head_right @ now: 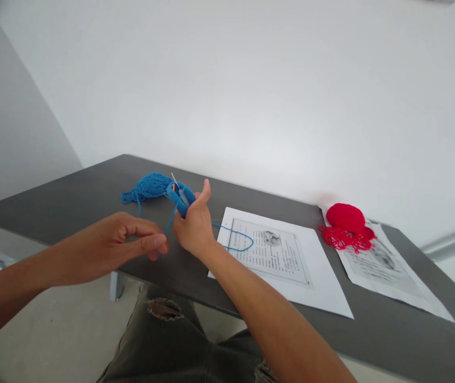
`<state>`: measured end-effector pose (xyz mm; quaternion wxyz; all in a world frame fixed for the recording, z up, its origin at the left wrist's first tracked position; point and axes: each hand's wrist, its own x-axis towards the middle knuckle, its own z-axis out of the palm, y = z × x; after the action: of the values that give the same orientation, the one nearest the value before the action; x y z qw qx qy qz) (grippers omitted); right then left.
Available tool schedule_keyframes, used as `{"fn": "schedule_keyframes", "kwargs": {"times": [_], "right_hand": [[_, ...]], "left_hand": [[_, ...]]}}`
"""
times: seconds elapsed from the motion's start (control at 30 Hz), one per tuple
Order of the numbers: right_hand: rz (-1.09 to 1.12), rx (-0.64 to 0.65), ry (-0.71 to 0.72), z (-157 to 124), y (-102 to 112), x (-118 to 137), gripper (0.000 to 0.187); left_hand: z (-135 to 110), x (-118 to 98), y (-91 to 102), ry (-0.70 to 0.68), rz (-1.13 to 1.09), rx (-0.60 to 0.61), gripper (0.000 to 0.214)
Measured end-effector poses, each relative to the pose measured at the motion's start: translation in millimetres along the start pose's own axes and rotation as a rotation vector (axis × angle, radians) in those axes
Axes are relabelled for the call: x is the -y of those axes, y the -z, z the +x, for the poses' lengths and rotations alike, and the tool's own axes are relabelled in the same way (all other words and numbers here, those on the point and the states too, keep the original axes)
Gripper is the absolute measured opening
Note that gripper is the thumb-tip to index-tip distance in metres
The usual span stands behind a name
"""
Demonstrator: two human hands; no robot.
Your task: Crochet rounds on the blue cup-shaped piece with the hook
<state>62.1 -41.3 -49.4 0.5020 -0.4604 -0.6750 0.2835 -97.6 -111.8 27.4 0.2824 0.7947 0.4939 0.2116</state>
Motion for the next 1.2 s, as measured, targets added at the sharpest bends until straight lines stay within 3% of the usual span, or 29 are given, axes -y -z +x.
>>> {"fn": "schedule_keyframes", "kwargs": {"times": [0.03,0.1,0.23,0.33,0.43,0.5,0.53,0.57,0.63,0.7,0.83,1.0,1.1,1.2], "right_hand": [[-0.017,-0.028,0.011,0,-1,-1,0.095],[-0.043,-0.079,0.033,1,-4,-5,0.094],[-0.047,-0.144,0.073,3,-8,-12,0.091],[-0.033,-0.170,0.069,3,-12,-16,0.092],[-0.016,-0.181,0.066,3,-15,-19,0.097],[-0.005,-0.171,0.081,2,-16,-18,0.097],[-0.001,-0.162,0.092,0,-16,-17,0.095],[0.002,-0.149,0.105,-1,-16,-16,0.093],[0.003,-0.114,0.130,-4,-15,-13,0.092],[0.004,-0.063,0.157,-8,-15,-10,0.097],[0.010,0.029,0.179,-14,-17,-6,0.107],[0.036,0.104,0.116,-11,-9,-3,0.108],[0.090,0.211,0.082,-4,3,0,0.100],[0.174,0.392,0.042,5,17,3,0.074]], "left_hand": [[-3,-3,-2.7,0.006,0.023,0.096,0.042],[-9,-9,-11.3,-0.038,0.187,0.166,0.045],[-20,-20,-34.7,-0.205,0.717,0.055,0.024],[-25,-30,-43.6,-0.242,0.885,-0.028,0.018],[-15,-34,-36.1,-0.251,0.689,-0.237,0.017],[0,-28,-26.4,-0.149,0.409,-0.519,0.015],[10,-22,-22.3,-0.082,0.244,-0.650,0.018],[20,-16,-19.3,-0.042,0.103,-0.702,0.034],[38,-4,-18.0,0.008,-0.132,-0.642,0.058],[52,4,-21.5,0.013,-0.230,-0.573,0.052],[64,9,-28.3,0.030,-0.213,-0.618,0.032],[67,12,-17.5,0.022,-0.144,-0.591,0.032],[66,12,-5.3,-0.004,-0.088,-0.521,0.030],[63,9,7.7,-0.054,-0.050,-0.415,0.029]]}}
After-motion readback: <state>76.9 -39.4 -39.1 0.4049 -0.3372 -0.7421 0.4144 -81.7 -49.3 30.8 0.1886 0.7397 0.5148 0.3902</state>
